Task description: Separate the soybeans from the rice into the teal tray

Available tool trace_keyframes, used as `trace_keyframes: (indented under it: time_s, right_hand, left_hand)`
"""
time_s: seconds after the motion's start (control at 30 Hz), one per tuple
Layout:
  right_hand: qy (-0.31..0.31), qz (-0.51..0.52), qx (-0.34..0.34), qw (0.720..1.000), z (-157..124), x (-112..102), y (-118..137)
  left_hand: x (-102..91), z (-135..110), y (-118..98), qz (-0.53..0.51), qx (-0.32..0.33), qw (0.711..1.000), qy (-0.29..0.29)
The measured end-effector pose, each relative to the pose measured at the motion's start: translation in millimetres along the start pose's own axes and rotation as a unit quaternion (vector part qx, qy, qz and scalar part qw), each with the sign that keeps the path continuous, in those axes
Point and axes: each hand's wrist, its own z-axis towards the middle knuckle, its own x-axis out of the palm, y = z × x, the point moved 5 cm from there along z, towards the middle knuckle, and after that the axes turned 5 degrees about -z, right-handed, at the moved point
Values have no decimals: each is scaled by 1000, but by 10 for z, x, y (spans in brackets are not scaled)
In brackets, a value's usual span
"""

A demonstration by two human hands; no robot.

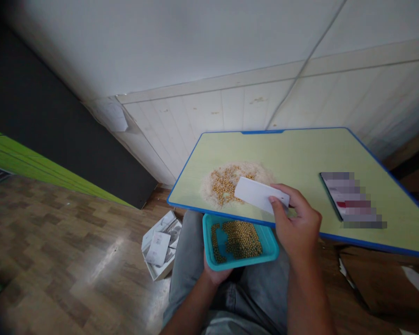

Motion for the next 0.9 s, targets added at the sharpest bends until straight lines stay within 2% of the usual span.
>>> trace_keyframes:
  time_s: [0.17, 0.43, 0.9]
  right_hand:
    - [-7, 6, 2, 1000, -29, 3, -6]
    - [4, 18, 1, 1000, -40, 13, -16]
    - [23, 39, 13, 999, -51, 60, -48]
  left_hand:
    - [23, 31, 16, -5, -8, 1000, -1]
    - [-135, 61, 74, 5, -9, 999, -32]
    - [119, 73, 2, 17, 8, 1000, -18]
